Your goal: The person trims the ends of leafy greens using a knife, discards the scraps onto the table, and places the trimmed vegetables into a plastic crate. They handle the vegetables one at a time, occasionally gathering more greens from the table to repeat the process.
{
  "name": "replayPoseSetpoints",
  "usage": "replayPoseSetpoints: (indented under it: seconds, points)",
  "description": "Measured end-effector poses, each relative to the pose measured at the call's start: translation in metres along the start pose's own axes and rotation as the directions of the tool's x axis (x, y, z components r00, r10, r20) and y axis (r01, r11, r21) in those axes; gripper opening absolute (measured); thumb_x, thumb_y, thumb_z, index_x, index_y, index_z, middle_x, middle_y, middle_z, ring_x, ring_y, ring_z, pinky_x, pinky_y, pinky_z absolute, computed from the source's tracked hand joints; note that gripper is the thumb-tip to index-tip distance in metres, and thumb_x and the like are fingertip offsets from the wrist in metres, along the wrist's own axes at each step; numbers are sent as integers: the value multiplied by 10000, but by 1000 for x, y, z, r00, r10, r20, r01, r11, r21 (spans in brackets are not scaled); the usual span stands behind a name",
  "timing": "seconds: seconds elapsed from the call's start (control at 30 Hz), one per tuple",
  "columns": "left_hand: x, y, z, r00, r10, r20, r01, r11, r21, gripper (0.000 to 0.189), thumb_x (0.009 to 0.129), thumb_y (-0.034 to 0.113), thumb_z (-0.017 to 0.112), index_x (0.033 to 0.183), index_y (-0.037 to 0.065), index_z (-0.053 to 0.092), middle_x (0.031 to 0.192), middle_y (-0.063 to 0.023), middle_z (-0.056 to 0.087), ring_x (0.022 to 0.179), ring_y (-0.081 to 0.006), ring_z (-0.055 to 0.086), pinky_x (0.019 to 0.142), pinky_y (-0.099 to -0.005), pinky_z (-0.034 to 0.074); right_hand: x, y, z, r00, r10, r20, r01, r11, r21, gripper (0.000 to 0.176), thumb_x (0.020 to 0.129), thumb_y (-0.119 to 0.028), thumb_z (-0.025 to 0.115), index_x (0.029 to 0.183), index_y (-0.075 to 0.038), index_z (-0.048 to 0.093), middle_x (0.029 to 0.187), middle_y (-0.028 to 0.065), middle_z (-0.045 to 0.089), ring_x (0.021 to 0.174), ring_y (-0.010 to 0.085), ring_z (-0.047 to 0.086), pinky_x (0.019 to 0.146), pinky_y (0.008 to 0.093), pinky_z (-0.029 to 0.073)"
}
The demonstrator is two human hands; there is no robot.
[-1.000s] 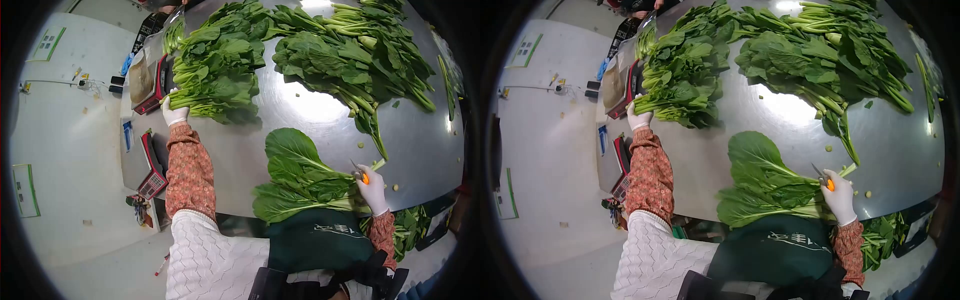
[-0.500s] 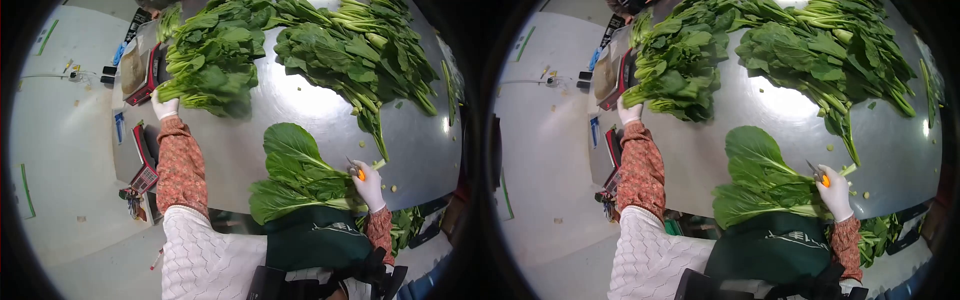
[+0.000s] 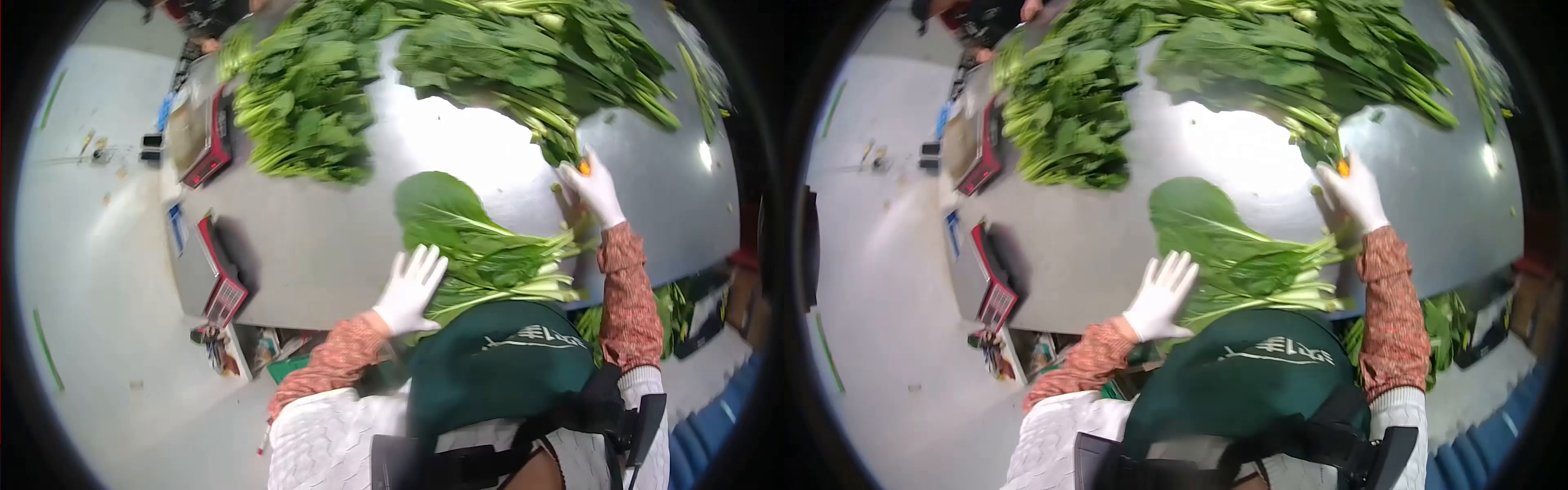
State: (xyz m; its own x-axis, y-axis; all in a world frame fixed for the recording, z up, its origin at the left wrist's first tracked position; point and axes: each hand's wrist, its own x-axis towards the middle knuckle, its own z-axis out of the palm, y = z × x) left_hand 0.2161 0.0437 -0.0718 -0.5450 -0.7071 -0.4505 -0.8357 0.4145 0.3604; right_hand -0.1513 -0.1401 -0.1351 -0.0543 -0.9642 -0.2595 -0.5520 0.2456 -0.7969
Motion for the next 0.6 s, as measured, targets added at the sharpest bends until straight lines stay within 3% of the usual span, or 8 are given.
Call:
replayPoseSetpoints:
  seconds: [0.03,0.17,0.23,0.3,0.33,0.47,0.53,0.6]
  points:
    - [-3,3,17,998,-58,-25,58,998,-4,1217,622,479,837,1516,-18,178,1563,-265,201,1464,-425,173,1152,-605,172,-15,-33,7,994,-47,94,63,982,-178,752,808,-439,693,1362,18,471,1156,266,645,1085,378,634,926,417,493]
    - [-11,9,45,973,-178,-145,171,983,-60,1119,664,401,819,1504,-18,210,1539,-234,275,1439,-379,257,1157,-524,232,-56,-29,74,865,-358,352,448,867,-218,890,750,-529,735,1386,21,444,1175,260,634,1060,384,636,905,418,504]
    - [-9,14,57,955,-210,-210,198,977,-77,1055,673,346,808,1490,-18,249,1500,-218,341,1405,-362,318,1138,-495,275,-83,-63,80,761,-191,619,436,858,-271,994,720,-539,769,1445,10,367,1262,261,578,1128,369,606,948,413,489]
    - [-8,17,73,926,-222,-305,220,975,-44,994,673,287,795,1473,-16,289,1446,-200,417,1361,-349,382,1110,-471,317,-109,-68,90,707,-244,664,546,785,-293,1081,685,-600,770,1461,14,336,1245,264,578,1105,378,609,927,422,499]
    - [-8,19,80,857,-200,-475,182,980,-83,839,635,177,762,1397,39,439,1319,-142,523,1260,-321,468,1037,-443,373,-115,-72,90,679,-186,710,546,774,-319,1139,664,-623,773,1475,21,299,1258,260,569,1103,379,610,919,421,503]
    - [8,2,104,707,-285,-648,198,958,-205,588,598,84,694,1178,154,628,1135,-26,595,1108,-262,531,915,-414,414,-128,-69,91,636,-199,745,612,718,-331,1178,642,-611,791,1480,30,267,1319,251,531,1094,374,616,891,420,516]
    - [23,-2,105,639,-360,-679,221,932,-286,471,617,72,687,1080,156,668,1019,-26,609,1025,-264,543,871,-402,434,-139,-60,93,620,-296,726,683,658,-315,1178,634,-599,799,1476,32,269,1341,248,515,1083,376,622,876,420,522]
    - [37,-8,103,589,-399,-703,222,916,-334,397,617,61,694,1005,140,686,938,-38,606,946,-280,547,831,-394,457,-153,-62,98,673,-298,677,681,607,-410,1072,639,-470,826,1444,17,313,1302,217,535,927,354,672,738,434,550]
